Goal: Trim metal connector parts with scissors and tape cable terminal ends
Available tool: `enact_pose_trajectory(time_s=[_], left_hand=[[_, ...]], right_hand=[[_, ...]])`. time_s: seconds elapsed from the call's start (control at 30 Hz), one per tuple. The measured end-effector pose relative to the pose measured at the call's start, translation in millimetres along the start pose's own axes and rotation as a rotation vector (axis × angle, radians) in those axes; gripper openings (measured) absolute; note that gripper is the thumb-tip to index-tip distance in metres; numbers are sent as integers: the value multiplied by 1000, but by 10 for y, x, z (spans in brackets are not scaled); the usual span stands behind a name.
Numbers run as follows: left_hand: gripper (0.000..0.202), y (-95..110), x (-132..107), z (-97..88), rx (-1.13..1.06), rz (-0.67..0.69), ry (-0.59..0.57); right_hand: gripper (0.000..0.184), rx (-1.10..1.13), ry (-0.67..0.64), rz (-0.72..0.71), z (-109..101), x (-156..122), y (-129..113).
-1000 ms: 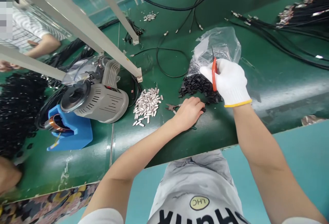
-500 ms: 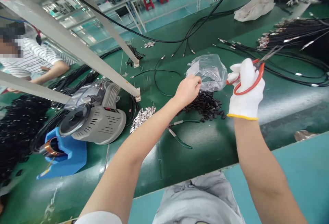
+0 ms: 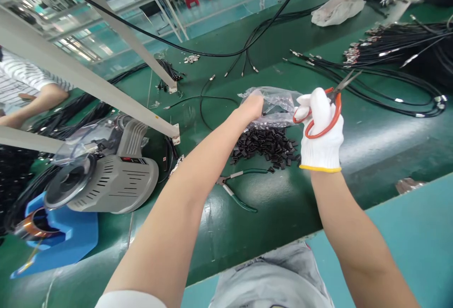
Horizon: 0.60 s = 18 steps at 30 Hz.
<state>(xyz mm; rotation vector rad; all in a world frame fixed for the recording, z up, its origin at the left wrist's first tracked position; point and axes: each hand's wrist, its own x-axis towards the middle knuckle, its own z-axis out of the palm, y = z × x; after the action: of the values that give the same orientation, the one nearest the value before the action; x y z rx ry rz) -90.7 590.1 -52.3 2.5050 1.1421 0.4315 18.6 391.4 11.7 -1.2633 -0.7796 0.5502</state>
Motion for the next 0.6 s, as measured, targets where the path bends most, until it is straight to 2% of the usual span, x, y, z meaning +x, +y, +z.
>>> enact_pose_trajectory(time_s=[0.1, 0.2, 0.37, 0.47, 0.6], left_hand=[[13, -27, -14, 41, 121, -89, -103], [10, -22, -38, 45, 187, -137, -134], [14, -12, -144, 37, 151, -96, -59], [16, 54, -277, 10, 115, -54, 3], [16, 219, -466, -148, 61, 24, 104]], right_hand=[[42, -35, -21, 9, 13, -6, -14], [42, -35, -18, 29, 40, -24, -49], [40, -9, -59, 58, 29, -47, -102], [40, -69, -81, 59, 8, -53, -130], [38, -124, -84, 65, 20, -76, -188]])
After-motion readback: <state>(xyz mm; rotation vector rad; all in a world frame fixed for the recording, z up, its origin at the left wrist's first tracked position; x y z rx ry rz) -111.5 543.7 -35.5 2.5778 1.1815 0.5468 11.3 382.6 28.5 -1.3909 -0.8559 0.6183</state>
